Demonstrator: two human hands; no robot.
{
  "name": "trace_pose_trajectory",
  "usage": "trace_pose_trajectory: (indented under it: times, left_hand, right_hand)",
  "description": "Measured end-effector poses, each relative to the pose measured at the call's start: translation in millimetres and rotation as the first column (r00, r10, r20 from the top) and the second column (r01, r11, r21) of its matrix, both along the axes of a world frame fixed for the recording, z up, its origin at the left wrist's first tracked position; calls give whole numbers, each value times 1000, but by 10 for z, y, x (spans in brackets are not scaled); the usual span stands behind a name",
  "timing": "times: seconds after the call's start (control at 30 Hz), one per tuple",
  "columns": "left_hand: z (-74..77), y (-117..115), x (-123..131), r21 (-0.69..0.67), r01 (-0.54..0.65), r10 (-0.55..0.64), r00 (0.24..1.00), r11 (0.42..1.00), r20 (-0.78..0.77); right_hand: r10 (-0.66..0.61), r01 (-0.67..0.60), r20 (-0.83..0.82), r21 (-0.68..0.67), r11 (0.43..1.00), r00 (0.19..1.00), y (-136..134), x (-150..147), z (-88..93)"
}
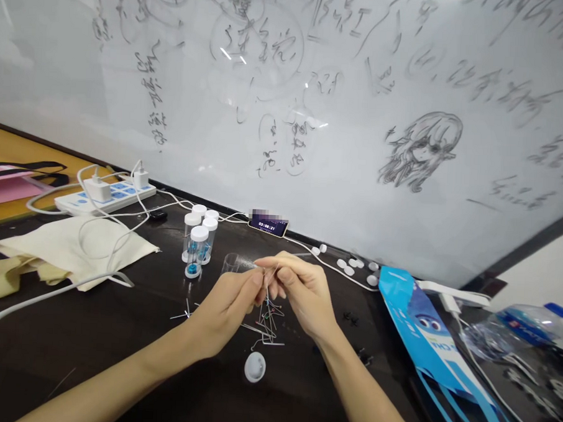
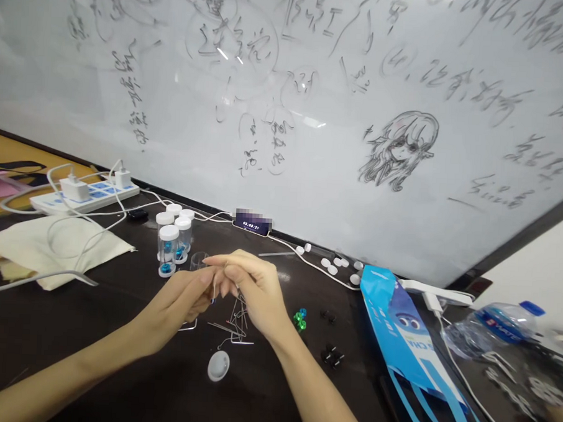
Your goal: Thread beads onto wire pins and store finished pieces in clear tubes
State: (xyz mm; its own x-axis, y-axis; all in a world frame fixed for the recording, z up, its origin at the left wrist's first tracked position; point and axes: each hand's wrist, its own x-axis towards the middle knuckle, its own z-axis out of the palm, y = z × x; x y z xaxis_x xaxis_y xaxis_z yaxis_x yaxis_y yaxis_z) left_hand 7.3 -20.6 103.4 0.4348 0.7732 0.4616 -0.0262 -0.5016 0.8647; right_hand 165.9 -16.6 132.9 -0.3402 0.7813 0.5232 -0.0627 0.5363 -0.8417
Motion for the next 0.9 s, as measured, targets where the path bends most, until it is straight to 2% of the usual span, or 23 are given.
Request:
trace_pose_trajectory:
  times: [0.1,0.23,0.43,0.57,0.73,0.9]
  left_hand:
    - [-33,17,7,-79,24,-22,999,997,26]
    - [-90,29,2,-103,60,-57,998,993,34]
    - [-95,25,11,-16,59,-59,998,998,3]
    - [-71,17,27,40,23,-20,997,999,-74]
    - [-80,26,19,91,33,-18,987,995,-159]
    - [-105,33,21,107,55,-36,984,993,-172]
  right_hand:
    - [26,-28,-33,-82,996,999,60,35,-21]
    - [23,-29,-63,-96,995,998,90,63,-19]
    - [23,-14,73,-128,992,997,-4,35,75]
    - [-38,49,121,-88,995,992,-33,17,79]
    - [-90,93,118,-23,995,989,-8,22,18]
    - [-151,145,131,55,988,980,-7,9,-35]
